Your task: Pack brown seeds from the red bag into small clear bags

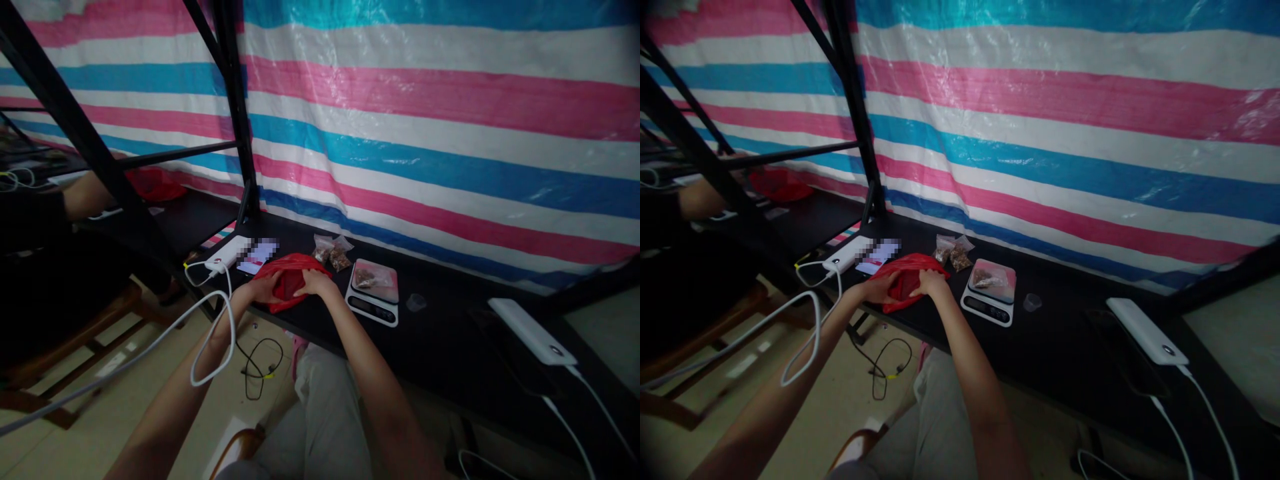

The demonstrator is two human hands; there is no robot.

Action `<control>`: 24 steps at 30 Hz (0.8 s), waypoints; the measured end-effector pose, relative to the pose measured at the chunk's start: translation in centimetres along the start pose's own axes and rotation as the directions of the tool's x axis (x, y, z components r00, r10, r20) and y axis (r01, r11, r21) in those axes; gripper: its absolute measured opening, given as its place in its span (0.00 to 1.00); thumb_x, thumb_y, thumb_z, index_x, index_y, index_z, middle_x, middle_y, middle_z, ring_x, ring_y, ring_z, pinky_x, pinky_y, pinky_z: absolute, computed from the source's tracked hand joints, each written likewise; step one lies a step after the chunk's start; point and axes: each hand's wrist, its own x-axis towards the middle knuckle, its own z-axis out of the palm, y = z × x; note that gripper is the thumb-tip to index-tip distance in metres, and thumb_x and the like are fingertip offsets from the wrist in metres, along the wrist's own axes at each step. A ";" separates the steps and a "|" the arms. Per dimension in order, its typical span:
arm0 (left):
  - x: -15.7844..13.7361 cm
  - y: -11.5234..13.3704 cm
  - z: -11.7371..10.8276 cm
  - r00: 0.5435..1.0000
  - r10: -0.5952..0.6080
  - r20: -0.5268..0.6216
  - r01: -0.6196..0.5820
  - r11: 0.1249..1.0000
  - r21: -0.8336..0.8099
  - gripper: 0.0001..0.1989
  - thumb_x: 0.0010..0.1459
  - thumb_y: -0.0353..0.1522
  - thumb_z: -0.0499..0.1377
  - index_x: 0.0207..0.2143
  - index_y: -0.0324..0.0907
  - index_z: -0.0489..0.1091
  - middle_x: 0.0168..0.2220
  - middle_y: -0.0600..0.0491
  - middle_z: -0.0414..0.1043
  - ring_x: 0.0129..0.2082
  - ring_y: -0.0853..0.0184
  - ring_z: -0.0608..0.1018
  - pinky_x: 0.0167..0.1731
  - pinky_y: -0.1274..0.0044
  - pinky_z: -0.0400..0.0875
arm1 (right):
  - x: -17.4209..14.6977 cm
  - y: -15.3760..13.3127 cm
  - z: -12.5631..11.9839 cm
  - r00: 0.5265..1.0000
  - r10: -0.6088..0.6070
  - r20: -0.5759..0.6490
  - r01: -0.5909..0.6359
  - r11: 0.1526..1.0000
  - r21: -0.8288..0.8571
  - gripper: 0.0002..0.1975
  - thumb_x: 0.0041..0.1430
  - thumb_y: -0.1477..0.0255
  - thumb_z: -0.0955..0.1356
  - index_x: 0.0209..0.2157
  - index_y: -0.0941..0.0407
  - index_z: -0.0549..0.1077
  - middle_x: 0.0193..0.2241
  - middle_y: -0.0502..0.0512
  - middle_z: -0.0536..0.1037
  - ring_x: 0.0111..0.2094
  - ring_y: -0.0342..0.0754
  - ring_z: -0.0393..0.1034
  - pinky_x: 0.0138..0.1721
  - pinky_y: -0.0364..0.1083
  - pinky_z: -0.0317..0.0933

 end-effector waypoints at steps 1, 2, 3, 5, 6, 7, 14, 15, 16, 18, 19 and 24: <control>0.0 0.1 -0.1 1.000 0.025 0.017 -0.025 0.999 0.029 0.49 0.41 0.47 0.59 0.59 0.35 0.41 0.61 0.34 0.40 0.57 0.51 0.57 0.51 0.68 0.56 | -0.1 -0.1 0.1 0.998 -0.027 -0.050 0.027 1.000 -0.001 0.36 0.47 0.61 0.69 0.54 0.64 0.57 0.52 0.71 0.62 0.53 0.62 0.57 0.49 0.57 0.53; 0.0 0.3 -0.1 0.999 0.043 0.028 -0.044 0.997 0.065 0.50 0.40 0.48 0.59 0.60 0.37 0.40 0.62 0.35 0.34 0.59 0.49 0.51 0.53 0.66 0.52 | -0.1 -0.3 0.4 0.994 -0.054 -0.096 0.054 0.999 -0.002 0.31 0.52 0.64 0.65 0.55 0.63 0.57 0.52 0.70 0.63 0.53 0.59 0.57 0.50 0.54 0.53; 0.1 0.4 -0.1 0.998 0.052 0.030 -0.054 0.993 0.104 0.51 0.39 0.48 0.59 0.60 0.39 0.39 0.62 0.36 0.30 0.60 0.48 0.45 0.54 0.62 0.49 | 0.0 -0.4 0.7 0.988 -0.078 -0.136 0.079 0.997 -0.001 0.26 0.57 0.66 0.61 0.55 0.61 0.55 0.53 0.67 0.62 0.54 0.55 0.56 0.52 0.52 0.52; 0.2 0.6 0.1 0.999 0.053 0.014 -0.054 0.986 0.159 0.51 0.38 0.47 0.60 0.60 0.40 0.40 0.62 0.37 0.27 0.60 0.47 0.37 0.54 0.58 0.44 | 0.3 -0.6 1.3 0.975 -0.122 -0.183 0.124 0.992 -0.001 0.22 0.61 0.68 0.55 0.57 0.56 0.53 0.56 0.60 0.60 0.56 0.50 0.53 0.54 0.49 0.48; 0.2 0.6 0.2 0.999 0.050 0.010 -0.051 0.985 0.162 0.51 0.38 0.47 0.60 0.60 0.39 0.39 0.62 0.37 0.28 0.60 0.47 0.37 0.54 0.58 0.44 | 0.6 -0.5 1.6 0.972 -0.139 -0.192 0.141 0.990 -0.002 0.22 0.62 0.66 0.54 0.57 0.54 0.53 0.56 0.58 0.59 0.57 0.49 0.52 0.54 0.49 0.47; 0.2 0.6 0.2 0.999 0.044 0.014 -0.045 0.988 0.148 0.51 0.39 0.46 0.60 0.61 0.39 0.38 0.62 0.36 0.29 0.60 0.47 0.40 0.54 0.59 0.45 | 0.9 -0.3 1.8 0.970 -0.147 -0.192 0.149 0.989 -0.002 0.22 0.62 0.63 0.54 0.56 0.54 0.54 0.56 0.57 0.59 0.57 0.49 0.52 0.54 0.50 0.47; 0.0 0.8 -1.3 0.993 -0.076 0.090 0.063 0.989 0.132 0.52 0.39 0.41 0.61 0.61 0.33 0.35 0.60 0.31 0.40 0.54 0.47 0.61 0.49 0.66 0.59 | 2.3 1.1 2.3 0.987 -0.029 -0.155 0.033 0.999 0.025 0.39 0.51 0.47 0.57 0.57 0.60 0.53 0.56 0.67 0.57 0.56 0.60 0.52 0.53 0.57 0.46; 0.0 1.0 -1.6 0.990 -0.106 0.098 0.090 0.984 0.153 0.53 0.38 0.41 0.62 0.61 0.33 0.37 0.59 0.31 0.42 0.54 0.46 0.61 0.48 0.66 0.60 | 2.4 1.1 2.2 0.991 -0.015 -0.136 0.019 0.999 0.028 0.42 0.49 0.46 0.58 0.58 0.60 0.52 0.57 0.67 0.56 0.57 0.60 0.50 0.53 0.58 0.45; 0.1 1.2 -2.0 0.987 -0.125 0.102 0.107 0.980 0.167 0.53 0.36 0.40 0.63 0.60 0.33 0.38 0.59 0.30 0.44 0.53 0.45 0.62 0.47 0.65 0.60 | 2.5 1.0 2.2 0.993 -0.007 -0.117 0.011 1.000 0.029 0.44 0.47 0.46 0.59 0.58 0.61 0.50 0.58 0.68 0.54 0.57 0.61 0.49 0.53 0.59 0.44; 0.3 1.4 -2.6 0.985 -0.136 0.105 0.116 0.977 0.177 0.54 0.33 0.38 0.64 0.60 0.34 0.42 0.57 0.31 0.49 0.52 0.45 0.63 0.46 0.65 0.62 | 2.5 0.9 2.1 0.996 0.003 -0.086 -0.001 1.000 0.026 0.47 0.44 0.45 0.61 0.59 0.61 0.48 0.58 0.68 0.51 0.58 0.62 0.45 0.54 0.61 0.43; 0.3 1.5 -2.9 0.984 -0.139 0.106 0.119 0.977 0.177 0.54 0.32 0.38 0.64 0.60 0.35 0.43 0.57 0.32 0.52 0.52 0.45 0.64 0.46 0.65 0.62 | 2.4 0.9 2.0 0.998 0.008 -0.069 -0.006 1.000 0.025 0.49 0.43 0.46 0.62 0.59 0.62 0.47 0.59 0.69 0.50 0.59 0.62 0.44 0.54 0.61 0.42; 0.1 0.9 -4.1 0.992 -0.119 0.040 0.110 0.978 0.178 0.47 0.33 0.34 0.64 0.58 0.38 0.50 0.53 0.38 0.62 0.49 0.50 0.68 0.46 0.69 0.63 | 1.6 0.6 1.1 0.999 0.015 0.036 -0.017 0.999 0.032 0.56 0.36 0.50 0.69 0.60 0.62 0.40 0.59 0.73 0.45 0.59 0.62 0.43 0.54 0.60 0.44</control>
